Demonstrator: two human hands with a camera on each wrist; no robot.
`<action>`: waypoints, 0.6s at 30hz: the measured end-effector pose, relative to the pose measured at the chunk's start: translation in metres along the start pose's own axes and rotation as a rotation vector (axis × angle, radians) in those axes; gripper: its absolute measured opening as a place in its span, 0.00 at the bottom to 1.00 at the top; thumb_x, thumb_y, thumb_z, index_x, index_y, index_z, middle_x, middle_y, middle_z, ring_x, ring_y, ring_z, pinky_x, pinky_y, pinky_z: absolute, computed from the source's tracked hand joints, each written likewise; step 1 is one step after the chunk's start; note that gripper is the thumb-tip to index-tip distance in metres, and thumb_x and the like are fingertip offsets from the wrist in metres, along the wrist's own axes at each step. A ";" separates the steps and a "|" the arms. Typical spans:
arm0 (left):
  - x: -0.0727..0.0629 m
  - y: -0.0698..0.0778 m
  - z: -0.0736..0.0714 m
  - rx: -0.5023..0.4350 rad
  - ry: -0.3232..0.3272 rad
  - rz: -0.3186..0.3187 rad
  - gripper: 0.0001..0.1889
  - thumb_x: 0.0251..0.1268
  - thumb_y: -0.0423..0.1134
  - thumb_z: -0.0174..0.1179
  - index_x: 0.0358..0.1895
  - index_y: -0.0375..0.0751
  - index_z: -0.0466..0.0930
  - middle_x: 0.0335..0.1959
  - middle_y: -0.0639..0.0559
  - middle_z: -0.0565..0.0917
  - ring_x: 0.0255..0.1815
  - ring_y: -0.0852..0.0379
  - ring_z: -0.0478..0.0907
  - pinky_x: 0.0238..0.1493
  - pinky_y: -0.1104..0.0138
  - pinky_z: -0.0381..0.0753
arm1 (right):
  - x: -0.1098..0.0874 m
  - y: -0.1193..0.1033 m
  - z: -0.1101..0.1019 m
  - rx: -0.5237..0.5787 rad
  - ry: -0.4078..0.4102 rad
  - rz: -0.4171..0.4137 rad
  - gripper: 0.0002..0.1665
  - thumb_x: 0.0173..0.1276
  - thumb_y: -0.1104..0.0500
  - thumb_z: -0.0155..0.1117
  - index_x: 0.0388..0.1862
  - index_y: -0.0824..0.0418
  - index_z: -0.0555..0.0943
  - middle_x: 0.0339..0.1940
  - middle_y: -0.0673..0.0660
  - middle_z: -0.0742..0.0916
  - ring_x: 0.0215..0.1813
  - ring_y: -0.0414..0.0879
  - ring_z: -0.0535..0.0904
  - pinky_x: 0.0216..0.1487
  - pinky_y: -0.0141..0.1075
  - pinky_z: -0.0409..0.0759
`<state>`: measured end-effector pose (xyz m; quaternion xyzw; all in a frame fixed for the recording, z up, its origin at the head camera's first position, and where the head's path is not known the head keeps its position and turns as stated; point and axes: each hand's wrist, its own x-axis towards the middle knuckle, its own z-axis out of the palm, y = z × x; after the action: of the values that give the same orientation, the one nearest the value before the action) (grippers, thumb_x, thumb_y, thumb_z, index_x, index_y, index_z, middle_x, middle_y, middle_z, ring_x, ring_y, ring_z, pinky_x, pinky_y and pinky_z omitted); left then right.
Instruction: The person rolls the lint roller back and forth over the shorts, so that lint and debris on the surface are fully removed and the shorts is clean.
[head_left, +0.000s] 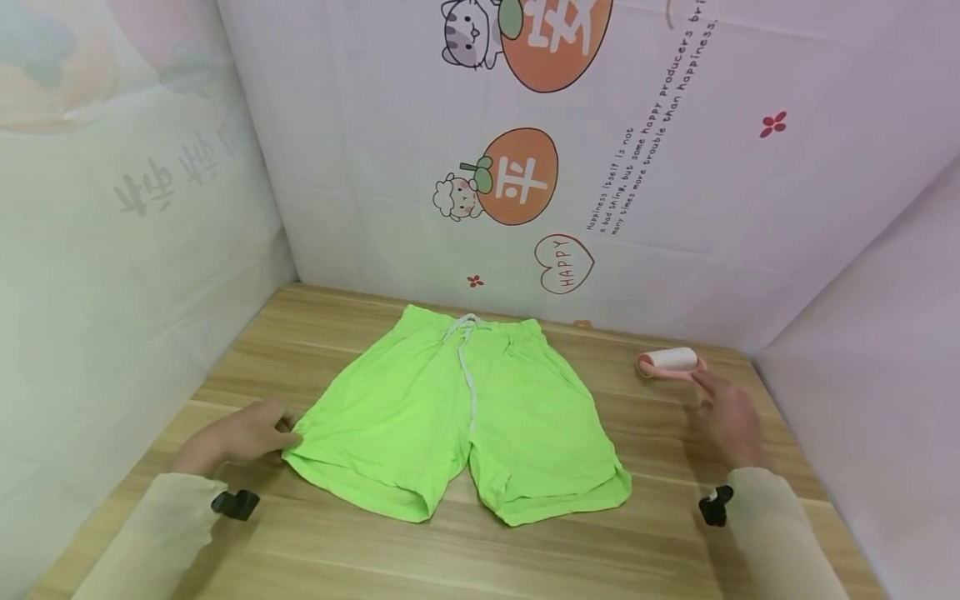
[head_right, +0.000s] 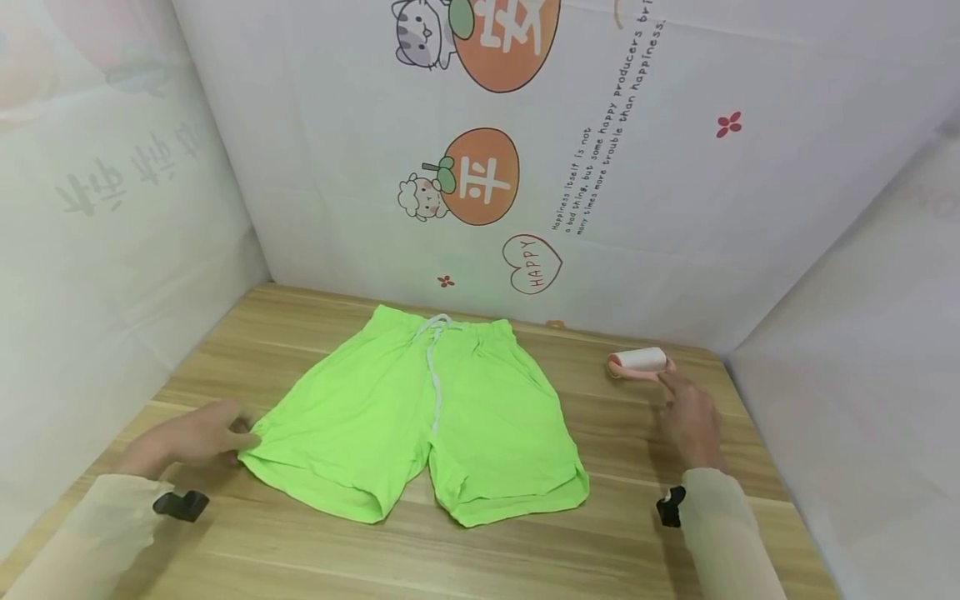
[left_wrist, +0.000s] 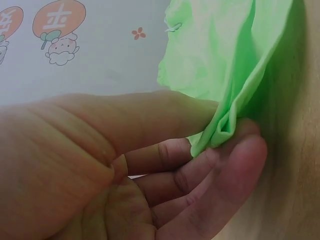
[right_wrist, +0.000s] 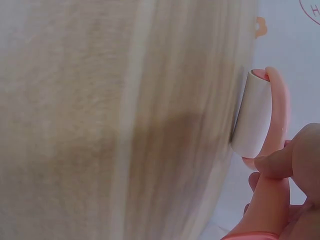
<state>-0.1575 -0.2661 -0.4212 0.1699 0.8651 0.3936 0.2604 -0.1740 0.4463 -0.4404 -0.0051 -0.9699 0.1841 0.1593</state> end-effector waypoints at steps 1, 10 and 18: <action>0.000 0.000 0.000 0.000 0.000 0.001 0.14 0.75 0.30 0.56 0.26 0.41 0.71 0.21 0.56 0.69 0.23 0.61 0.67 0.27 0.72 0.73 | -0.001 0.000 0.001 -0.002 -0.002 0.006 0.36 0.58 0.80 0.61 0.68 0.71 0.78 0.62 0.81 0.81 0.43 0.72 0.82 0.37 0.61 0.81; -0.002 0.003 -0.010 0.106 0.085 -0.034 0.12 0.75 0.34 0.56 0.30 0.35 0.80 0.23 0.51 0.79 0.24 0.58 0.72 0.27 0.69 0.74 | -0.009 -0.004 0.004 -0.038 -0.047 -0.012 0.37 0.59 0.78 0.59 0.71 0.72 0.74 0.62 0.82 0.80 0.46 0.77 0.83 0.34 0.57 0.83; 0.010 0.026 -0.021 0.260 0.163 -0.065 0.10 0.77 0.37 0.54 0.33 0.38 0.74 0.23 0.54 0.72 0.24 0.57 0.66 0.26 0.65 0.69 | -0.009 -0.007 -0.005 -0.137 -0.160 -0.009 0.36 0.65 0.72 0.60 0.75 0.69 0.71 0.64 0.82 0.79 0.51 0.81 0.81 0.37 0.64 0.81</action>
<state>-0.1751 -0.2568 -0.3927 0.1416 0.9321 0.2821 0.1777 -0.1638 0.4409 -0.4357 0.0029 -0.9898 0.1165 0.0815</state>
